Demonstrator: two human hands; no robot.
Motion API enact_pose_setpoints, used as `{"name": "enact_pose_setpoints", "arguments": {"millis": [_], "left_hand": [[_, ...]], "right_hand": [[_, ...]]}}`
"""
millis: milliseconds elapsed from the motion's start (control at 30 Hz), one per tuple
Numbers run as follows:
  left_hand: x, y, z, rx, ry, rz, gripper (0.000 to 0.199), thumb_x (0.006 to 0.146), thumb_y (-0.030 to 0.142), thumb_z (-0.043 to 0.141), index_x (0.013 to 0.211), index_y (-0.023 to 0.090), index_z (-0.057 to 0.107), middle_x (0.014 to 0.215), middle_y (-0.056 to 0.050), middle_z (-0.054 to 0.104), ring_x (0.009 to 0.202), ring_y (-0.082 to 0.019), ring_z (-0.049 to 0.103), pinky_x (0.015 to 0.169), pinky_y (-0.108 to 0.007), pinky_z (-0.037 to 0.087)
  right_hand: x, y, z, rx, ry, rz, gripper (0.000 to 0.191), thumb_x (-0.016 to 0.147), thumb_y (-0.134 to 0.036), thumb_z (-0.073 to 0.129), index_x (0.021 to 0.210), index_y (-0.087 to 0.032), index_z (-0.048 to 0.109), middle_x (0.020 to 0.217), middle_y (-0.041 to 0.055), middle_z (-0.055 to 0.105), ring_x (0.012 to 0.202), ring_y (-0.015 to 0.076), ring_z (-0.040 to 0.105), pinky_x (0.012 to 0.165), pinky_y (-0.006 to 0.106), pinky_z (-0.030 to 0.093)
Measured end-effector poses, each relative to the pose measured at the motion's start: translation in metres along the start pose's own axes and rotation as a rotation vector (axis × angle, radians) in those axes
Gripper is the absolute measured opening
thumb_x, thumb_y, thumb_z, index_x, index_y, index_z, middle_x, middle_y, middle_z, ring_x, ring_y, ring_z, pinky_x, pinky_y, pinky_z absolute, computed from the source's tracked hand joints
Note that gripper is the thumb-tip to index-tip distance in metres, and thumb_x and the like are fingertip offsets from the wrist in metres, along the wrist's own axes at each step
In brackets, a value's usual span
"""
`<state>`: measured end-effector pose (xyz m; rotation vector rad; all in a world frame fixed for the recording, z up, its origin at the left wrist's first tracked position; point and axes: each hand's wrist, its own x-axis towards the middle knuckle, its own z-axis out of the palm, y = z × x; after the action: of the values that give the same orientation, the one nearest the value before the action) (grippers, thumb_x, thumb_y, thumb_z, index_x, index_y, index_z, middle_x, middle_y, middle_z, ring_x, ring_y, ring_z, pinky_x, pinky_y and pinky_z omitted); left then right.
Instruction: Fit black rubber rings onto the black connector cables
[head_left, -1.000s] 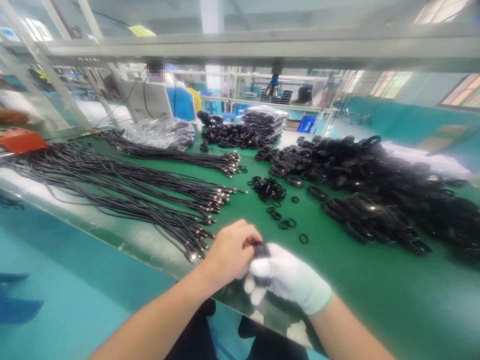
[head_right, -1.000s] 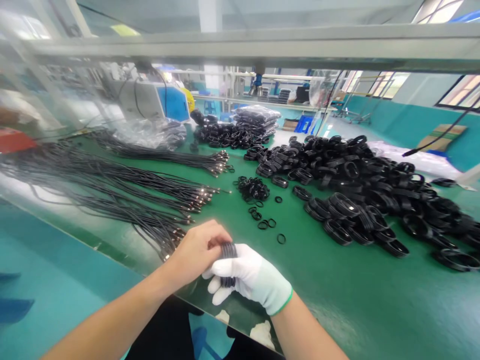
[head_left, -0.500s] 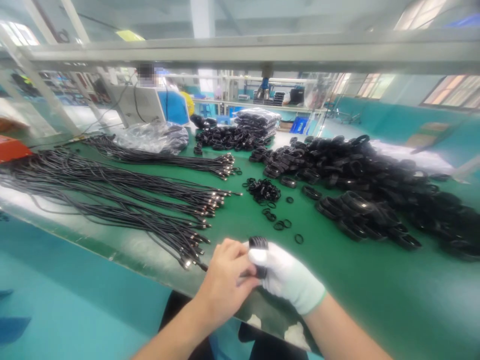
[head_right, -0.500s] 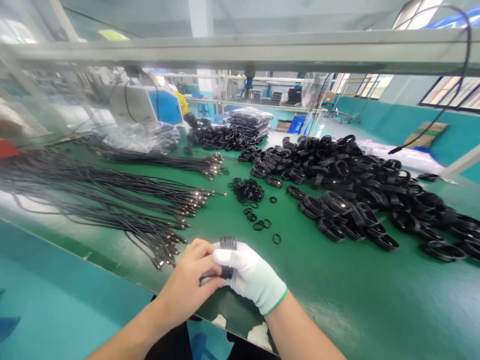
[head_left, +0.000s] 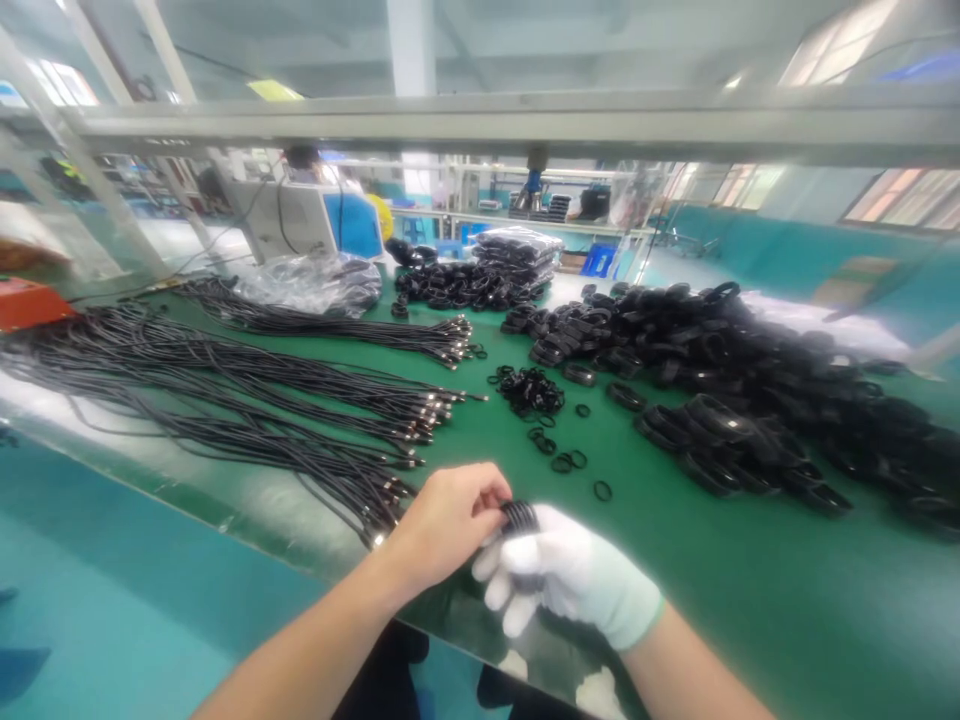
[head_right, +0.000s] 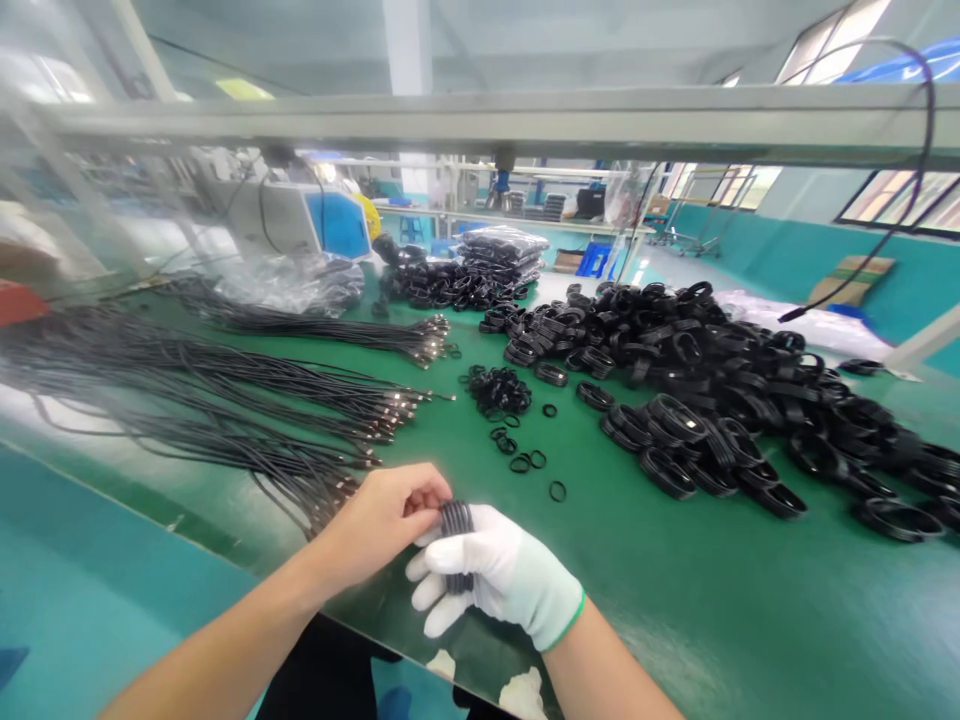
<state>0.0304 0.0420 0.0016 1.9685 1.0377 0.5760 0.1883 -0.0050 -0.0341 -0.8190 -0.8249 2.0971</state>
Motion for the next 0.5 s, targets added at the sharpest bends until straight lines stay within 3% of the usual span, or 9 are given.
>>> {"name": "enact_pose_setpoints", "arguments": {"millis": [133, 267, 333, 400, 500], "left_hand": [[0.003, -0.003, 0.002, 0.008, 0.048, 0.0, 0.015, 0.071, 0.009, 0.049, 0.076, 0.018, 0.06, 0.067, 0.002, 0.062, 0.062, -0.012, 0.057, 0.057, -0.021, 0.042], [0.025, -0.01, -0.02, -0.083, -0.236, 0.016, 0.02, 0.072, 0.014, 0.053, 0.09, 0.017, 0.062, 0.076, 0.001, 0.065, 0.067, -0.013, 0.06, 0.06, -0.021, 0.046], [0.046, -0.012, -0.025, -0.031, -0.295, 0.057, 0.017, 0.075, 0.017, 0.055, 0.089, 0.016, 0.063, 0.078, 0.0, 0.066, 0.069, -0.013, 0.061, 0.062, -0.022, 0.046], [0.068, -0.011, -0.018, 0.086, -0.227, 0.119, 0.011, 0.077, 0.019, 0.055, 0.082, 0.016, 0.064, 0.075, 0.0, 0.065, 0.069, -0.014, 0.06, 0.065, -0.023, 0.045], [0.096, -0.007, 0.012, 0.199, -0.157, 0.184, 0.009, 0.075, 0.017, 0.057, 0.076, 0.02, 0.065, 0.076, 0.001, 0.063, 0.074, -0.015, 0.056, 0.071, -0.025, 0.042]], "right_hand": [[0.001, -0.002, 0.001, -0.021, 0.022, -0.02, 0.026, 0.068, -0.019, 0.07, 0.089, -0.006, 0.062, 0.085, 0.0123, 0.065, 0.06, 0.0152, 0.064, 0.045, 0.024, 0.056], [-0.002, -0.006, 0.004, 0.026, 0.027, -0.003, 0.028, 0.066, -0.016, 0.069, 0.091, -0.007, 0.06, 0.077, 0.0108, 0.066, 0.054, 0.0143, 0.063, 0.042, 0.022, 0.054], [-0.004, -0.008, 0.006, 0.054, -0.033, 0.014, 0.033, 0.064, -0.015, 0.07, 0.094, -0.007, 0.059, 0.077, 0.0114, 0.067, 0.059, 0.0179, 0.066, 0.045, 0.025, 0.055], [-0.005, -0.009, 0.007, 0.078, -0.094, 0.036, 0.038, 0.061, -0.014, 0.072, 0.096, -0.007, 0.059, 0.078, 0.0116, 0.067, 0.066, 0.0216, 0.067, 0.048, 0.029, 0.056], [-0.004, -0.009, 0.007, 0.096, -0.115, 0.055, 0.042, 0.06, -0.015, 0.074, 0.098, -0.008, 0.058, 0.08, 0.011, 0.066, 0.069, 0.0226, 0.068, 0.05, 0.031, 0.057]]}}
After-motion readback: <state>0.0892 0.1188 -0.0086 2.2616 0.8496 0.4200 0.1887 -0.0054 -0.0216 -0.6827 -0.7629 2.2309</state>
